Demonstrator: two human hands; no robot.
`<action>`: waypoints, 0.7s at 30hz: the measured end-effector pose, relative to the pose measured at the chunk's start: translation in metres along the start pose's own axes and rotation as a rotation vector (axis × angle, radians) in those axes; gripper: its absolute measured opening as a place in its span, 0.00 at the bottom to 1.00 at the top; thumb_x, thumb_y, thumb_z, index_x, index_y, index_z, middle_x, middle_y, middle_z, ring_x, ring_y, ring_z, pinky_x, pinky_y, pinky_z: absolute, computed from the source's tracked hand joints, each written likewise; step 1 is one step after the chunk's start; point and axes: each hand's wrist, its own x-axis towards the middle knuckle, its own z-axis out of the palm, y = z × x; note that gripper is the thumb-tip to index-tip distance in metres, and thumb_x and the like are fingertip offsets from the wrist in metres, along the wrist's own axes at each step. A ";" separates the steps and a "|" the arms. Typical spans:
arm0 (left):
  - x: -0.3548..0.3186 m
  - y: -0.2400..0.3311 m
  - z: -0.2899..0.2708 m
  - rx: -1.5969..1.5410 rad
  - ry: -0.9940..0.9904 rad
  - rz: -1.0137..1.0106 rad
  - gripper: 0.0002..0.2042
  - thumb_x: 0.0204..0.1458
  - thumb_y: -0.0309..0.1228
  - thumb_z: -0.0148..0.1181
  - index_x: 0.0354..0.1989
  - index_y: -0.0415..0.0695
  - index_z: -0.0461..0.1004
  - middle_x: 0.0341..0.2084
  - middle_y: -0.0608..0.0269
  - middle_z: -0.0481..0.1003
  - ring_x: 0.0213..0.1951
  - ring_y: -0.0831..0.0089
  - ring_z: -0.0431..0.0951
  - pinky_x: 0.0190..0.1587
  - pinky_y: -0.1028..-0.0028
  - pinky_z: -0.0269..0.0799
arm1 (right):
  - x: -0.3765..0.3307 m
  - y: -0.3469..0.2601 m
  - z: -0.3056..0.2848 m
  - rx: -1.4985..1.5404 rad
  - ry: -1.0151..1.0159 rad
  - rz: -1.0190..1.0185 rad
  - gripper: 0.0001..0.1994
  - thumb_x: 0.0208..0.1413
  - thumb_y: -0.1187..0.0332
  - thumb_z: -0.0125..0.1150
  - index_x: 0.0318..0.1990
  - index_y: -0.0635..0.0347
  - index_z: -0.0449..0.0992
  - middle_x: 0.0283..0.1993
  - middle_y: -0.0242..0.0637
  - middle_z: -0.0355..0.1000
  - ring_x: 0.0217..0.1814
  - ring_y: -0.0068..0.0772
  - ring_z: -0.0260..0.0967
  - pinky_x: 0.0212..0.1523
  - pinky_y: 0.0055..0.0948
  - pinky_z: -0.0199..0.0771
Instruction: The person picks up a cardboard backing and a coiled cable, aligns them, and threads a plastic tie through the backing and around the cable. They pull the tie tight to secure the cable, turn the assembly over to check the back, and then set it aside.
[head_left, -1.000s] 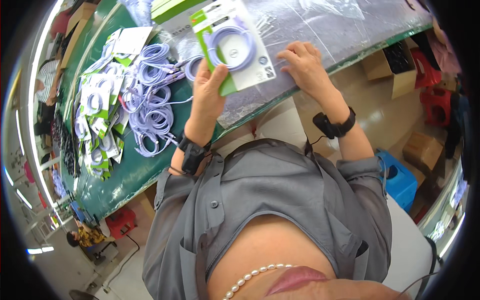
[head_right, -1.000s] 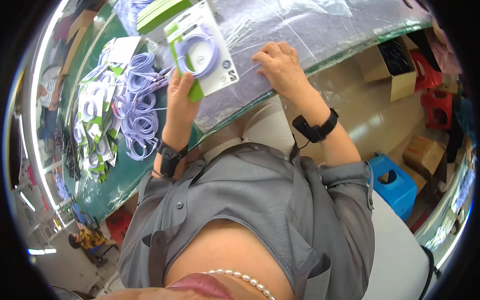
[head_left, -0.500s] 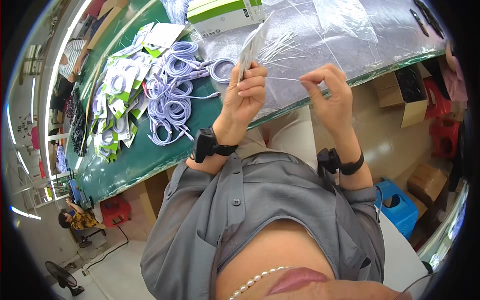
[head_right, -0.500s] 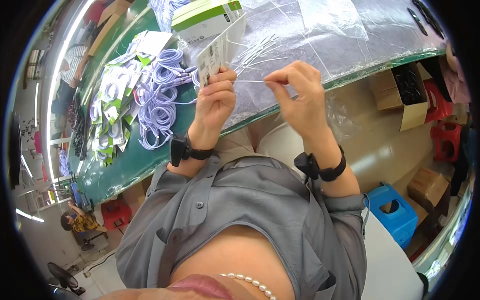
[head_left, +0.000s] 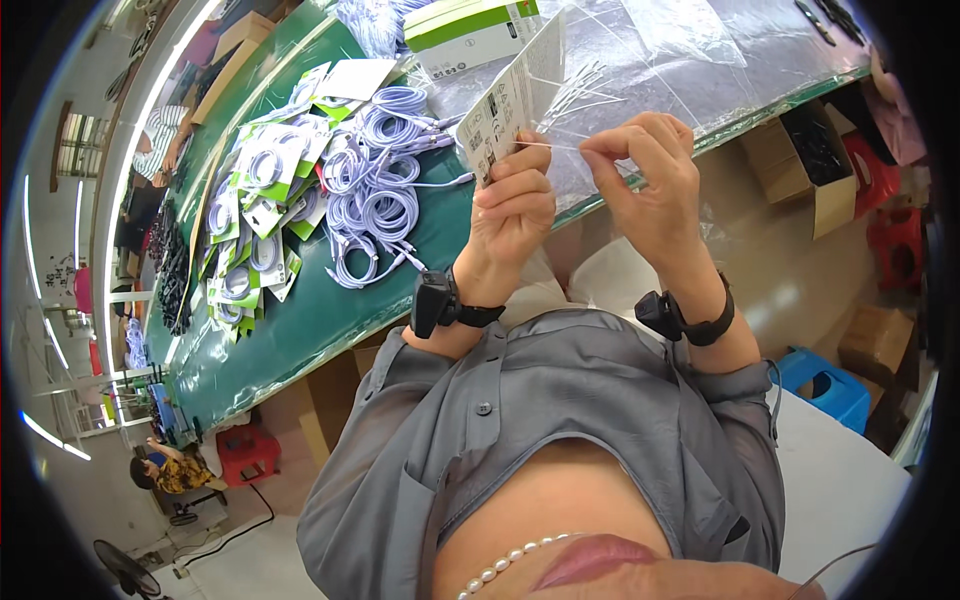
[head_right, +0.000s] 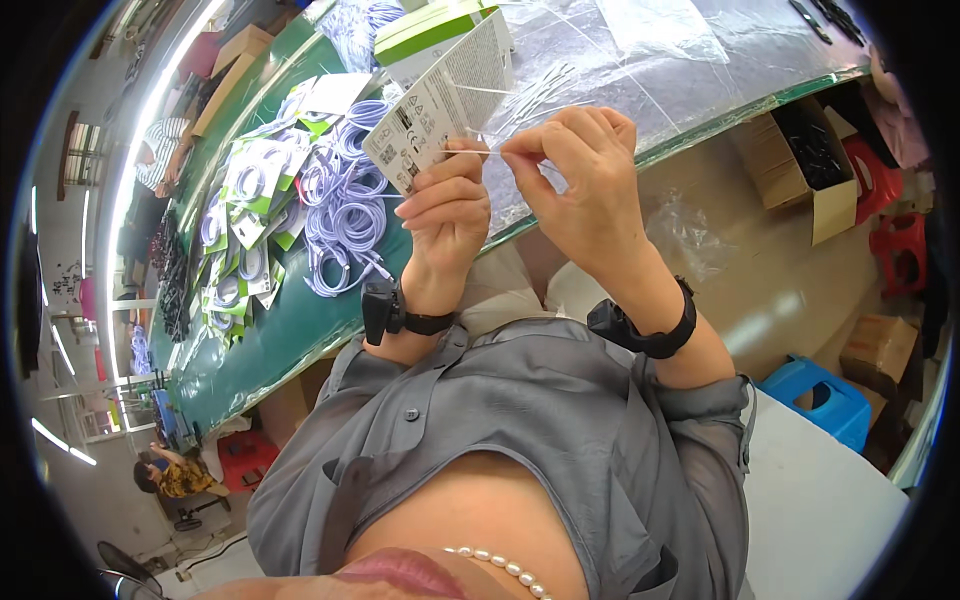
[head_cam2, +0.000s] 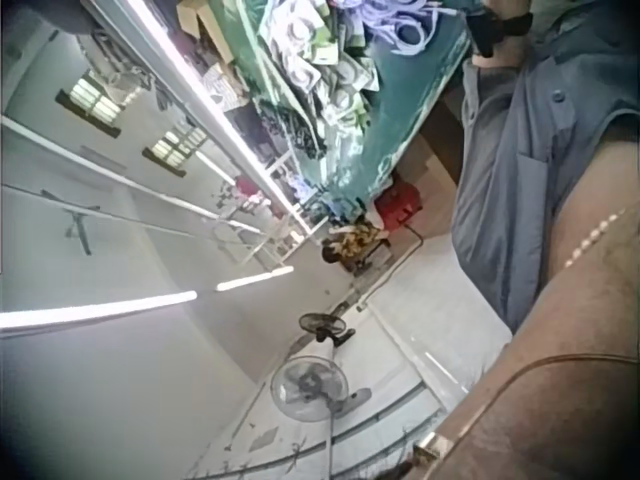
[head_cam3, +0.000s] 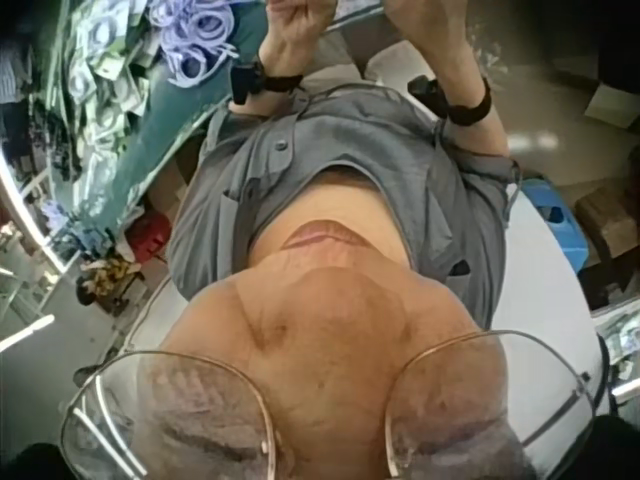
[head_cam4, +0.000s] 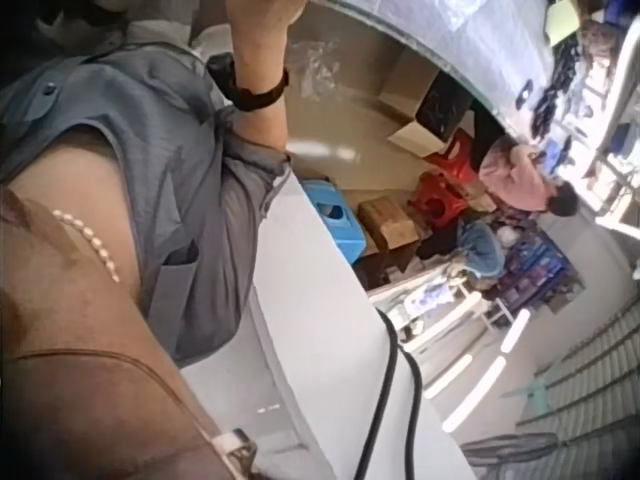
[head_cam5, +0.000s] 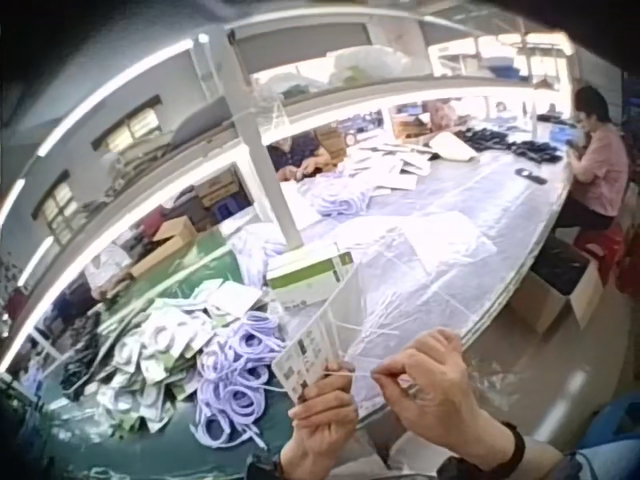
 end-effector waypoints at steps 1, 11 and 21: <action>-0.001 -0.001 0.001 -0.003 0.003 0.042 0.08 0.56 0.20 0.43 0.40 0.27 0.57 0.20 0.53 0.65 0.14 0.68 0.73 0.11 0.79 0.72 | 0.000 -0.002 0.000 -0.007 -0.001 -0.007 0.06 0.40 0.75 0.65 0.26 0.53 0.75 0.25 0.25 0.69 0.31 0.26 0.65 0.45 0.28 0.55; -0.020 0.007 0.003 0.045 -0.039 -0.008 0.10 0.57 0.21 0.46 0.43 0.28 0.61 0.22 0.59 0.64 0.16 0.77 0.69 0.13 0.84 0.66 | -0.004 -0.018 0.012 0.010 -0.021 -0.047 0.06 0.40 0.75 0.66 0.26 0.53 0.75 0.25 0.25 0.68 0.31 0.27 0.65 0.45 0.29 0.55; -0.027 0.008 -0.011 0.594 0.037 0.106 0.16 0.59 0.37 0.51 0.49 0.39 0.64 0.31 0.64 0.70 0.27 0.79 0.70 0.24 0.83 0.68 | 0.002 -0.022 0.028 0.027 -0.035 -0.112 0.06 0.40 0.76 0.64 0.26 0.54 0.75 0.25 0.26 0.67 0.33 0.29 0.66 0.46 0.30 0.55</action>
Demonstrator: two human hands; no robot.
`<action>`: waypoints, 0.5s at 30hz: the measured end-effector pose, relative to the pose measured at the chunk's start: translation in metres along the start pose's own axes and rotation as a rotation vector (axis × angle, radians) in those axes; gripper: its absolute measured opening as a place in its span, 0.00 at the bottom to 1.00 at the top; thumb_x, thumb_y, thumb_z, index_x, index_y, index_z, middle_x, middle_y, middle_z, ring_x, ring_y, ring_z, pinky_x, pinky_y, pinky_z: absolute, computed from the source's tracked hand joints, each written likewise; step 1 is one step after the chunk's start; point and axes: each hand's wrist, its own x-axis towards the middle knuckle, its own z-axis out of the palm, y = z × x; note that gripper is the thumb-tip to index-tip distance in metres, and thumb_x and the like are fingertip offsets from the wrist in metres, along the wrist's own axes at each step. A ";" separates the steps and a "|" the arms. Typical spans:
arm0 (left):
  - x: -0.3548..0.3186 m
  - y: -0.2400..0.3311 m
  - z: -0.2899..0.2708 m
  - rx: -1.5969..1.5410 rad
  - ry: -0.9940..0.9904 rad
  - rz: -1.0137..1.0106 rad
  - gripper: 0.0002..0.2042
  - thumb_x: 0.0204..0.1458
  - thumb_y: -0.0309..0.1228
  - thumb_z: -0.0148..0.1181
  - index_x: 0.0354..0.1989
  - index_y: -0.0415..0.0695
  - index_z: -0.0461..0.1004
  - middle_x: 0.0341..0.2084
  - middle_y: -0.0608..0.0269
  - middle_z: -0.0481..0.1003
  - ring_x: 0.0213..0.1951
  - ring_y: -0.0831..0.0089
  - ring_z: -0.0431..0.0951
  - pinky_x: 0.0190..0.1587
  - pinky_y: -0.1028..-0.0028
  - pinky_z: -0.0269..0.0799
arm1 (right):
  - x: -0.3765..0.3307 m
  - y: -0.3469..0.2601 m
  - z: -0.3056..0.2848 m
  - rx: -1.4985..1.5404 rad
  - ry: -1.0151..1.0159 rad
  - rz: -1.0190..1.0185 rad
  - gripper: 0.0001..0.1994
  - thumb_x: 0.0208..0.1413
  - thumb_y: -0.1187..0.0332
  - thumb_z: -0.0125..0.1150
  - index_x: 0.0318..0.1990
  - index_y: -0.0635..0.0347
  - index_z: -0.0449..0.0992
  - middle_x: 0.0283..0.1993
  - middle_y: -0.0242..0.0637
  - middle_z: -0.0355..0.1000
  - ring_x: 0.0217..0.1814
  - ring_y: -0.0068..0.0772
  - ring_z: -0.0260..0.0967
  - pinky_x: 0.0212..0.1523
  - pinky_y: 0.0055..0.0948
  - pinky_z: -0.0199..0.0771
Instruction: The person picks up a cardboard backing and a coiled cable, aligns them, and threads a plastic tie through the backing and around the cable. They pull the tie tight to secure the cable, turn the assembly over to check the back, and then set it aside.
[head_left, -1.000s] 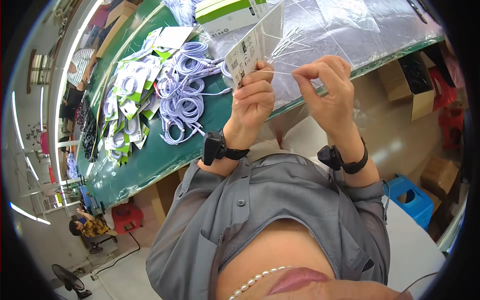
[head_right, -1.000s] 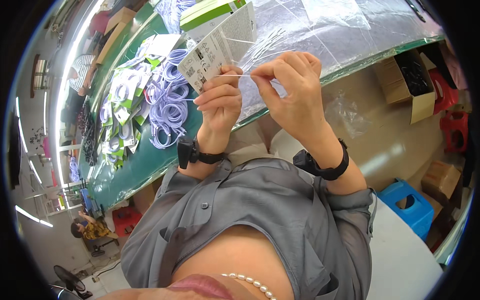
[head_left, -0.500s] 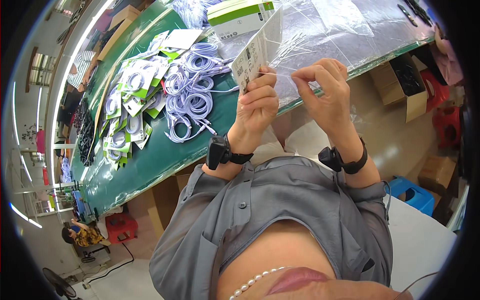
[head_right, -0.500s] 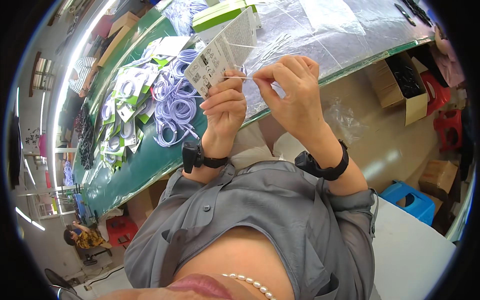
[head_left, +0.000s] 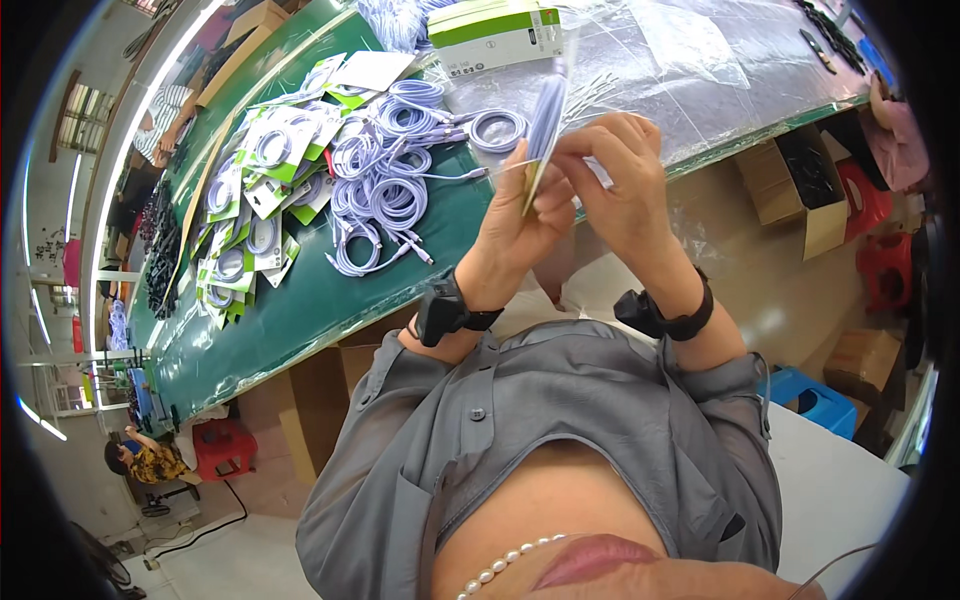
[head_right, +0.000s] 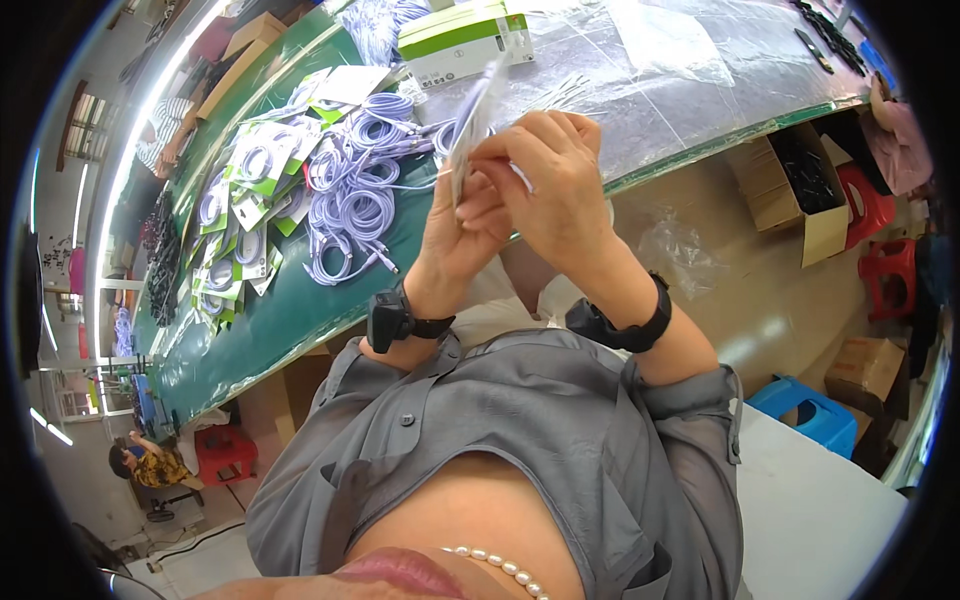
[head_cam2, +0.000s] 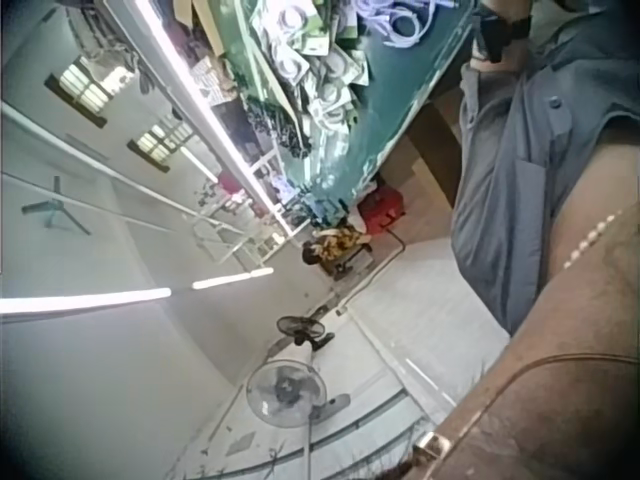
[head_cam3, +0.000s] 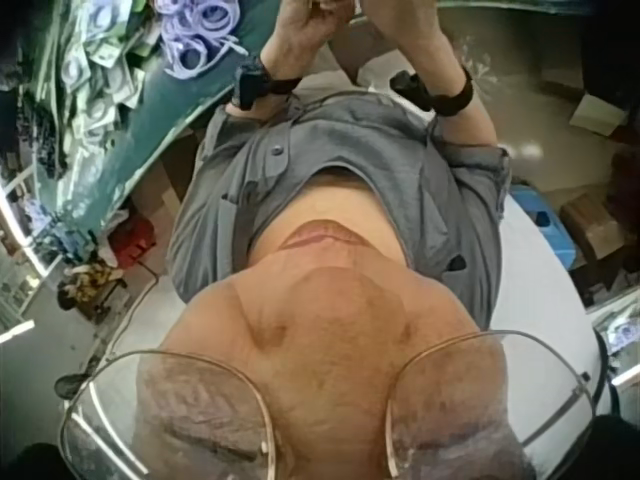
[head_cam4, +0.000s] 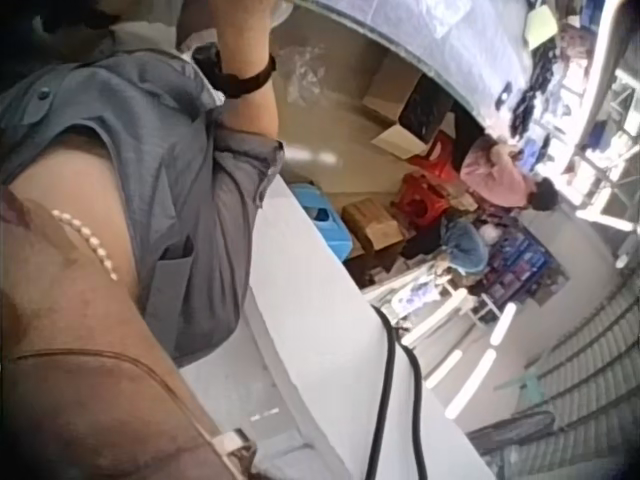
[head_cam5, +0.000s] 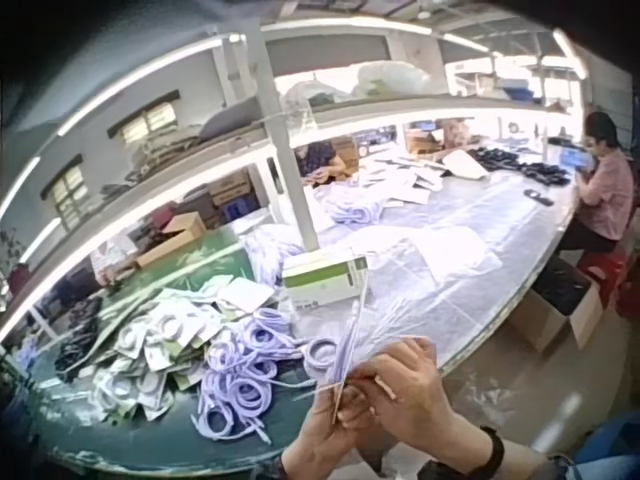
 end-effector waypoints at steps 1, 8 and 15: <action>0.001 -0.002 0.002 0.215 0.114 0.061 0.17 0.59 0.41 0.51 0.50 0.42 0.65 0.35 0.65 0.72 0.31 0.79 0.71 0.27 0.82 0.68 | -0.001 0.003 0.001 0.015 0.013 0.037 0.06 0.40 0.76 0.63 0.27 0.55 0.75 0.26 0.28 0.68 0.35 0.31 0.66 0.46 0.31 0.56; 0.008 -0.001 0.024 0.654 0.250 0.128 0.17 0.63 0.37 0.41 0.57 0.47 0.56 0.52 0.60 0.67 0.53 0.63 0.71 0.53 0.57 0.72 | -0.022 0.040 -0.002 0.268 -0.066 0.304 0.09 0.42 0.83 0.56 0.34 0.64 0.73 0.35 0.40 0.71 0.39 0.42 0.67 0.44 0.33 0.64; 0.017 0.002 0.010 0.715 0.332 0.239 0.16 0.59 0.28 0.48 0.55 0.45 0.58 0.51 0.61 0.67 0.52 0.65 0.72 0.51 0.60 0.73 | -0.033 0.059 -0.003 0.361 -0.150 0.365 0.11 0.46 0.83 0.54 0.39 0.64 0.75 0.41 0.41 0.72 0.45 0.42 0.68 0.47 0.32 0.66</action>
